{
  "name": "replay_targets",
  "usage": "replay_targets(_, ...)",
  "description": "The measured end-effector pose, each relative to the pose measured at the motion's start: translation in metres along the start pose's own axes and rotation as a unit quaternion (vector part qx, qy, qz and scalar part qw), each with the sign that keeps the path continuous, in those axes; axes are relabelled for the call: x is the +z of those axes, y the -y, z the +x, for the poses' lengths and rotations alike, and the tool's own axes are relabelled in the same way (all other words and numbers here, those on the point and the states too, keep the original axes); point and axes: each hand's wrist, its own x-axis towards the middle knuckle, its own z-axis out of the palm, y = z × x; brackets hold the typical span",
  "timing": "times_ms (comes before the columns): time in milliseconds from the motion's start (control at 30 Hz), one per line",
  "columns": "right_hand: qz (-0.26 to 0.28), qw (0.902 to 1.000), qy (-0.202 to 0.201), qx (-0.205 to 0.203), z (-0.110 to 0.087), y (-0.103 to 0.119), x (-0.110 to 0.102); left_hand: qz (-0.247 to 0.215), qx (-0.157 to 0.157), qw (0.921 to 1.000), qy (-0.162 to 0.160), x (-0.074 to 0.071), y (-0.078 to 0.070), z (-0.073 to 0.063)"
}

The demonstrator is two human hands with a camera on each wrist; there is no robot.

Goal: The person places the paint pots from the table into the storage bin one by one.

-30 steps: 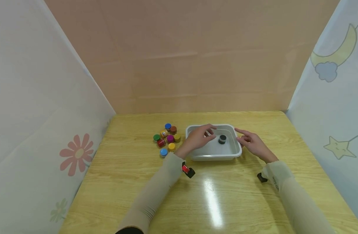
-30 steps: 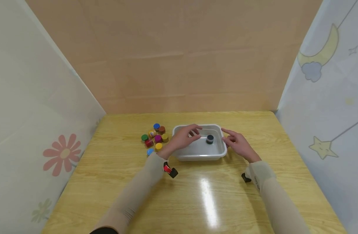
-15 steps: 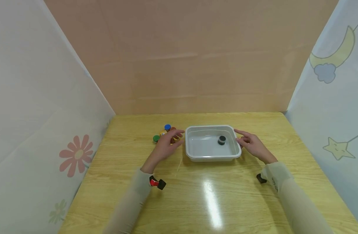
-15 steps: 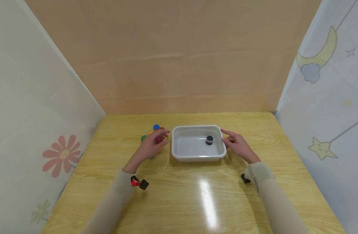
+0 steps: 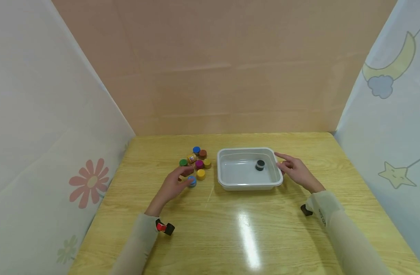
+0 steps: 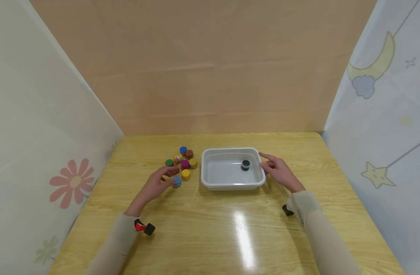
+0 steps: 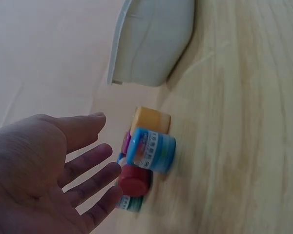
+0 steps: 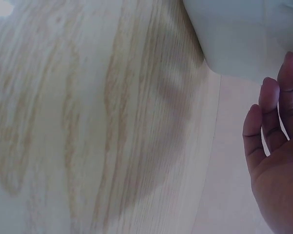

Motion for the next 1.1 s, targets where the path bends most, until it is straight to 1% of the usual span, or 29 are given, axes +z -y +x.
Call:
replay_targets(100,0.002,1.0000,-0.002,-0.003,0.000,0.001,0.000,-0.004,-0.010,0.9999,0.006,0.000,0.005,-0.001)
replay_targets(233,0.006,1.0000,-0.004,-0.004,0.000,0.002,-0.001,0.001,-0.015,0.9997,0.018,0.001,0.009,-0.002)
replay_targets(400,0.007,1.0000,-0.003,-0.003,0.000,0.001,-0.001,0.012,-0.032,0.9988,0.036,0.003,0.012,-0.001)
replay_targets(533,0.008,0.9999,-0.007,-0.002,0.000,0.002,-0.001,0.019,-0.046,0.9978,0.045,0.004,0.013,0.001)
replay_targets(833,0.010,1.0000,-0.002,0.000,0.000,0.000,0.000,0.050,-0.058,0.9958,0.050,0.011,0.017,0.006)
replay_targets(933,0.007,1.0000,0.000,0.000,-0.001,0.000,0.001,0.063,-0.059,0.9949,0.051,0.014,0.019,0.007)
replay_targets(1100,0.006,1.0000,-0.003,0.002,-0.003,0.002,0.000,0.070,-0.058,0.9948,0.045,0.017,0.019,0.009)
